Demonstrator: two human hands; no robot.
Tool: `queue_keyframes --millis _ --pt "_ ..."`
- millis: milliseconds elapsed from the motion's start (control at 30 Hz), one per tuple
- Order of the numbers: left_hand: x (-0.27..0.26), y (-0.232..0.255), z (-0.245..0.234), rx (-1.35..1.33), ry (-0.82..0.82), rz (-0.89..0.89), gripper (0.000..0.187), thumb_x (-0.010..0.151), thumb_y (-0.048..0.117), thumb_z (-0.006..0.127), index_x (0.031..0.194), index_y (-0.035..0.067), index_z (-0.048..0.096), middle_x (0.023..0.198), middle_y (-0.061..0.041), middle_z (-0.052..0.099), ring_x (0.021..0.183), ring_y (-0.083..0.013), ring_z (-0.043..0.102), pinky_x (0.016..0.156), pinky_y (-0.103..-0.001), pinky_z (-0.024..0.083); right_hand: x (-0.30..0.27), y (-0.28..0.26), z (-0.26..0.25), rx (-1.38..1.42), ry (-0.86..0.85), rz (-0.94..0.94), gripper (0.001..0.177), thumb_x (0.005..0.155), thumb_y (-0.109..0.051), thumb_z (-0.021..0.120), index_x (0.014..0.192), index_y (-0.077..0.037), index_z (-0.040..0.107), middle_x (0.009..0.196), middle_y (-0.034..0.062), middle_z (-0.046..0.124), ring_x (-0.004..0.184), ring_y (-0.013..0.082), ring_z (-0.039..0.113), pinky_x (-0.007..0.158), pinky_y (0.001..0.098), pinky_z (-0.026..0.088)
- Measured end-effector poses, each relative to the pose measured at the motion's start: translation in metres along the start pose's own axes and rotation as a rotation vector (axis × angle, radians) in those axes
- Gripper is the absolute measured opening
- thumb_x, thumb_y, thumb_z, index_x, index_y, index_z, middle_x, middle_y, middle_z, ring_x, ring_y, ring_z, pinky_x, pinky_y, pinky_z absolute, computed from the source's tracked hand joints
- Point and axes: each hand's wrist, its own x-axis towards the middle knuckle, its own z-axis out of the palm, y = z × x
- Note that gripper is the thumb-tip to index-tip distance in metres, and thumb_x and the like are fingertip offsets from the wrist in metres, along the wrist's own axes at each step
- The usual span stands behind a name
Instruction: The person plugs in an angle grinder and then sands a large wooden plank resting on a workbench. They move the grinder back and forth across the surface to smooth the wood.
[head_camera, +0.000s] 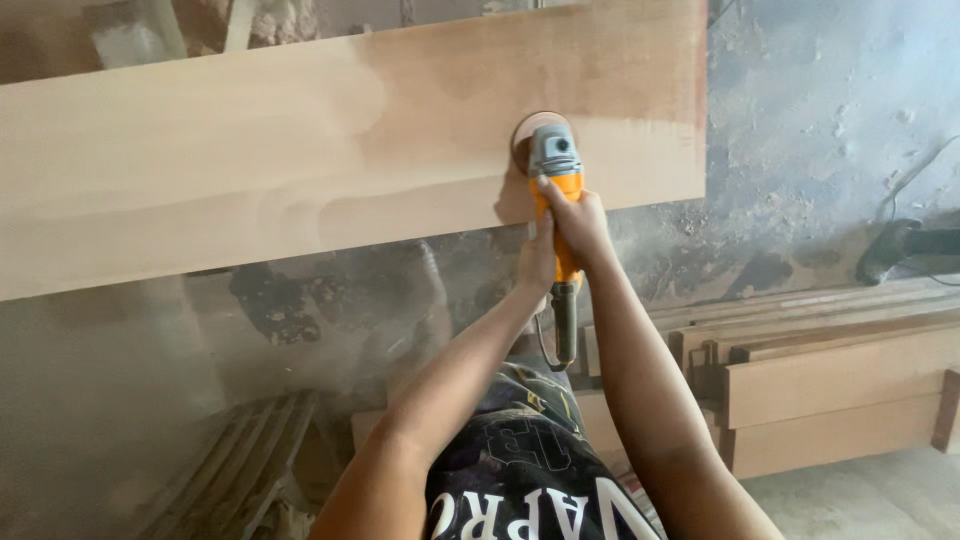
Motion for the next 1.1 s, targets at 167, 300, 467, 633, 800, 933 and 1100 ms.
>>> queue_keyframes --millis 167,300,467,633,800,933,1100 --pt "-0.003 -0.005 -0.053 -0.314 0.044 0.065 0.083 0.098 0.07 0.043 0.136 -0.002 0.062 0.125 -0.014 0.069 0.112 -0.0233 0.065 0.09 -0.038 0.053 -0.006 -0.015 0.058 -0.191 -0.03 0.026 0.059 0.084 -0.056 0.074 0.088 0.003 0.073 0.073 0.0091 0.071 0.065 0.0168 0.069 0.059 0.0357 0.055" --pt "-0.022 0.007 -0.106 -0.517 0.004 0.044 0.08 0.099 0.067 0.033 0.15 0.007 0.047 0.135 -0.011 0.063 0.118 -0.0221 0.063 0.095 -0.036 0.052 -0.014 -0.041 0.111 -0.409 -0.139 0.082 0.07 0.079 -0.065 0.072 0.09 0.004 0.073 0.078 0.0144 0.074 0.071 0.0227 0.075 0.063 0.0389 0.06" --pt "-0.056 0.024 -0.154 -0.721 0.156 0.205 0.077 0.1 0.063 0.027 0.159 0.012 0.028 0.147 -0.009 0.049 0.133 -0.02 0.052 0.108 -0.036 0.044 -0.037 -0.07 0.171 -0.618 -0.306 -0.019 0.08 0.073 -0.073 0.07 0.097 0.003 0.074 0.087 0.0211 0.076 0.082 0.0315 0.078 0.073 0.0424 0.062" --pt "-0.054 0.01 -0.134 -0.699 0.134 0.151 0.077 0.103 0.063 0.023 0.16 0.011 0.03 0.15 -0.008 0.049 0.135 -0.0189 0.051 0.109 -0.034 0.043 -0.04 -0.062 0.148 -0.587 -0.305 -0.011 0.078 0.072 -0.071 0.072 0.097 0.003 0.074 0.088 0.0216 0.077 0.085 0.0329 0.077 0.078 0.0434 0.06" --pt "-0.032 -0.006 -0.054 -0.598 0.049 0.118 0.078 0.104 0.064 0.026 0.158 0.008 0.033 0.148 -0.01 0.052 0.132 -0.0202 0.055 0.107 -0.034 0.044 -0.019 -0.038 0.067 -0.52 -0.181 0.026 0.071 0.075 -0.067 0.074 0.097 0.0 0.074 0.088 0.0195 0.076 0.085 0.0306 0.077 0.077 0.0431 0.06" --pt "-0.022 -0.004 0.01 -0.465 -0.034 0.181 0.079 0.101 0.065 0.036 0.155 0.007 0.04 0.14 -0.009 0.057 0.124 -0.0193 0.058 0.099 -0.032 0.049 -0.007 -0.016 -0.004 -0.34 -0.075 0.162 0.061 0.079 -0.06 0.073 0.095 -0.001 0.073 0.082 0.0121 0.075 0.075 0.022 0.075 0.067 0.0393 0.06" --pt "-0.009 0.008 0.088 -0.247 -0.172 0.005 0.087 0.089 0.076 0.044 0.141 0.006 0.055 0.122 -0.007 0.067 0.106 -0.0168 0.065 0.084 -0.032 0.053 0.014 0.015 -0.092 -0.026 0.044 0.144 0.051 0.09 -0.049 0.073 0.096 0.002 0.073 0.081 0.0093 0.07 0.066 0.0157 0.063 0.056 0.0333 0.051"
